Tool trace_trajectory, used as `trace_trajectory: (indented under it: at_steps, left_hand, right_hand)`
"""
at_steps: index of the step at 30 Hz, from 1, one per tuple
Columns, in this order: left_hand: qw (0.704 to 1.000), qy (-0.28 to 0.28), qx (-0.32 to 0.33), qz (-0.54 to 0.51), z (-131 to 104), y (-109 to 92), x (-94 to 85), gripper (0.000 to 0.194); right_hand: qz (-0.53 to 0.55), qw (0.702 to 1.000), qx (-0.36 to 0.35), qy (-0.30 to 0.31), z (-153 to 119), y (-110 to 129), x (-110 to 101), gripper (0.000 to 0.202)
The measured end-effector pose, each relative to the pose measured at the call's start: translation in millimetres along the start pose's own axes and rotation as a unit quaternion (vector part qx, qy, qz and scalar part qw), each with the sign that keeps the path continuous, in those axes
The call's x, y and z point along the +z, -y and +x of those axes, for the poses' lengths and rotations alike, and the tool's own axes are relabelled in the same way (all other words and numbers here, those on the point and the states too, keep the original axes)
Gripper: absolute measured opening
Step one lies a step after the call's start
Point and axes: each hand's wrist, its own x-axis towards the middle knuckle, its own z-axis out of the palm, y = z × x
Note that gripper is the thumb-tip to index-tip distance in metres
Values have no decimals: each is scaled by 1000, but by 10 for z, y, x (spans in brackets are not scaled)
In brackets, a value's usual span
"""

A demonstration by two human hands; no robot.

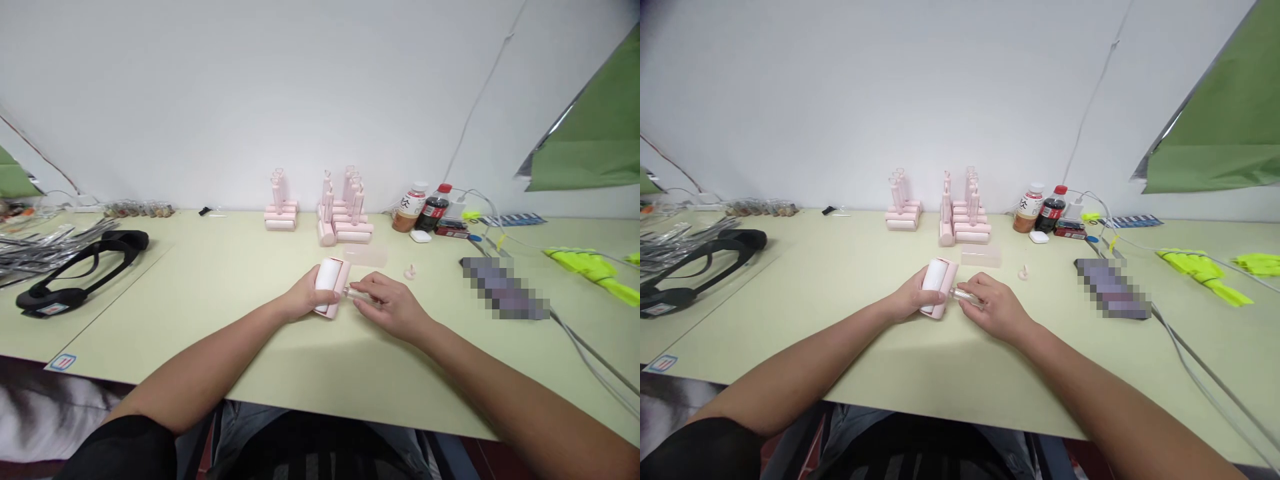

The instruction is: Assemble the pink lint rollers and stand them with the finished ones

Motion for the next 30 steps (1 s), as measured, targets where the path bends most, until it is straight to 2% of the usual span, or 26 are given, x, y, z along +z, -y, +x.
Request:
trace_trajectory:
  at_steps: [6,9,12,14,17,19,21,24,27,29,30]
  left_hand:
    - [1000,19,7,-20,-20,-29,85,55]
    - [1000,-3,19,2,-13,0,100,57]
    - [995,-72,19,61,0,55,115,54]
    - [992,-104,9,76,7,77,122,52]
    - [989,-140,-2,49,14,64,100,49]
    - [986,-168,-4,23,25,41,59,48]
    - [982,-191,-4,-5,44,26,4,48]
    - [978,-208,2,-36,77,33,-66,48]
    - [977,-209,4,-51,99,55,-99,48]
    - [976,-209,5,-57,106,67,-107,48]
    - [976,-208,6,-61,108,72,-110,47]
  right_hand:
    - [70,995,-4,-72,-35,37,70,38]
    - [109,990,13,-92,4,0,69,38]
    - [108,979,91,-145,92,-178,-15,33]
    - [24,965,176,-195,135,-387,-124,31]
    - [-132,935,290,-158,122,-747,-309,35]
    - [-173,916,348,-99,80,-932,-389,39]
    - [-171,915,362,-54,45,-1022,-409,30]
    - [-133,933,333,-24,45,-978,-359,11]
    - [-65,947,315,-14,82,-804,-284,14]
    - [85,942,323,-37,102,-667,-243,21]
    - [183,926,325,-56,108,-600,-225,27]
